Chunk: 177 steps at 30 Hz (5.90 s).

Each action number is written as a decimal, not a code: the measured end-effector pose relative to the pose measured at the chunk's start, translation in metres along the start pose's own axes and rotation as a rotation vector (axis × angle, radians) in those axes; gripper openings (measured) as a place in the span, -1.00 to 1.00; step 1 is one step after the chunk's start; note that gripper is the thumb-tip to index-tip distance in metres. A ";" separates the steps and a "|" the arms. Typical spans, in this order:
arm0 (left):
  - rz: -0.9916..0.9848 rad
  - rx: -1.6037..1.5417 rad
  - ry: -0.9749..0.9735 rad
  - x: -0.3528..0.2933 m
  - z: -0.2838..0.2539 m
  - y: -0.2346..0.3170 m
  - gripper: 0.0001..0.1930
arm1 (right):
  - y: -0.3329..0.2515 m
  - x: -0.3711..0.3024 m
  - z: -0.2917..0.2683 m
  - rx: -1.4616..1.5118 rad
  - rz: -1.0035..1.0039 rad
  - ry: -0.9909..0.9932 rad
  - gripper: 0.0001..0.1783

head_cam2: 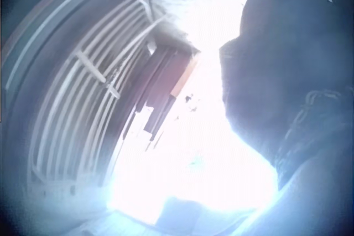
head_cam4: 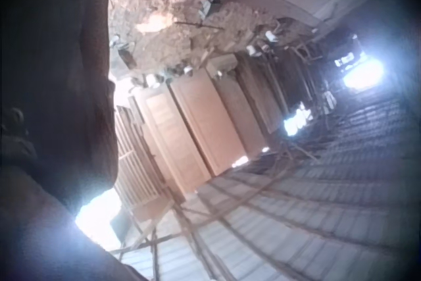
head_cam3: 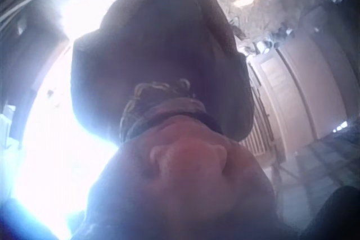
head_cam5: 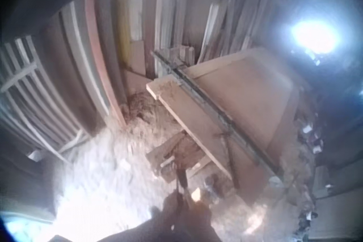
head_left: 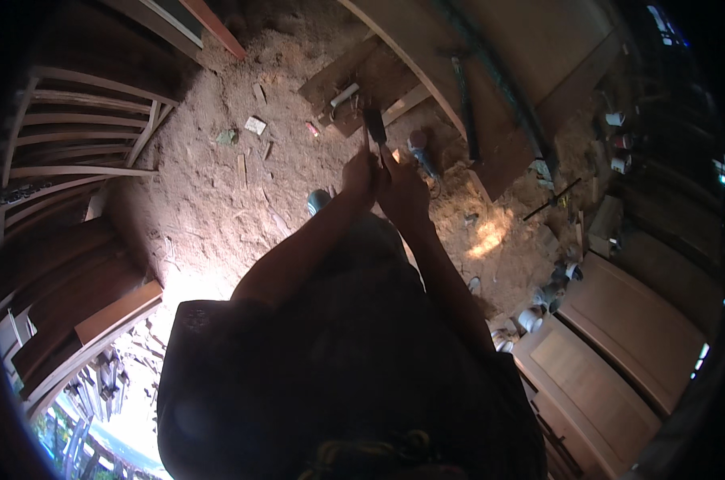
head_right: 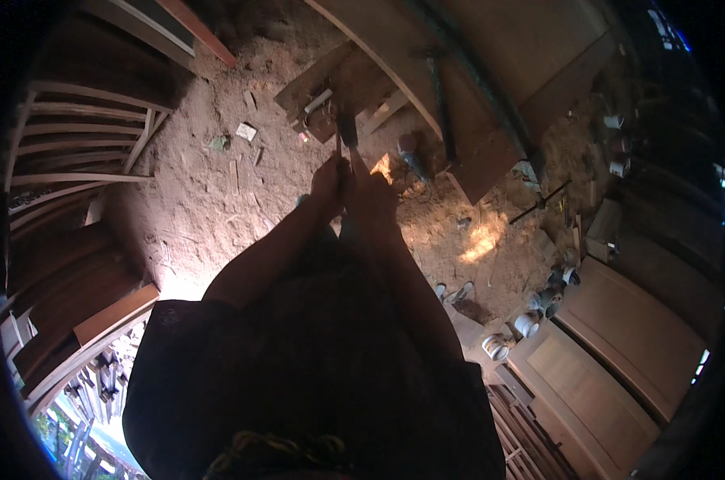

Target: The person uses a hammer to drive nails into a wooden plank on a workbench. They repeatedly position the nail and strike it, then move to another section of the plank and repeat the process.

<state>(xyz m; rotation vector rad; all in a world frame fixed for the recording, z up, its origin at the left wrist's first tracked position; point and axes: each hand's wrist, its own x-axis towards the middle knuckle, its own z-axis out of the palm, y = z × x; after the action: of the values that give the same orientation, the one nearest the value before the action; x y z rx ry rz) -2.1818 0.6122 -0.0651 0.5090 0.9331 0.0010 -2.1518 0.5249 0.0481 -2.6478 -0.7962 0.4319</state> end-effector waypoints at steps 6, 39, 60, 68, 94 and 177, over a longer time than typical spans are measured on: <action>-0.122 -0.058 0.009 -0.002 -0.012 -0.001 -0.63 | -0.006 -0.042 -0.009 -0.128 0.077 -0.107 -0.46; -0.009 0.161 0.014 -0.015 -0.009 0.018 -0.71 | 0.035 0.009 0.008 0.014 -0.031 -0.002 -0.56; -0.166 -0.083 -0.023 -0.020 -0.007 0.008 -0.70 | 0.026 -0.041 0.017 -0.034 -0.097 0.117 -0.54; -0.003 -0.019 -0.026 -0.012 -0.009 0.001 -0.73 | 0.024 -0.033 0.011 -0.103 -0.117 0.115 -0.55; 0.135 0.250 0.149 -0.020 0.008 0.000 -0.72 | 0.005 -0.026 -0.003 -0.118 0.064 -0.057 -0.50; 0.791 1.517 -1.014 0.052 0.313 -0.005 -0.77 | 0.259 -0.185 -0.109 0.687 0.747 0.633 -0.66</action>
<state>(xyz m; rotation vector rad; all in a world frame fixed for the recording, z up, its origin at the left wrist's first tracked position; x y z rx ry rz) -1.9112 0.4883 0.0449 2.0081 -0.4992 -0.2425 -2.1356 0.1897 0.0760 -2.1033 0.4799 -0.0039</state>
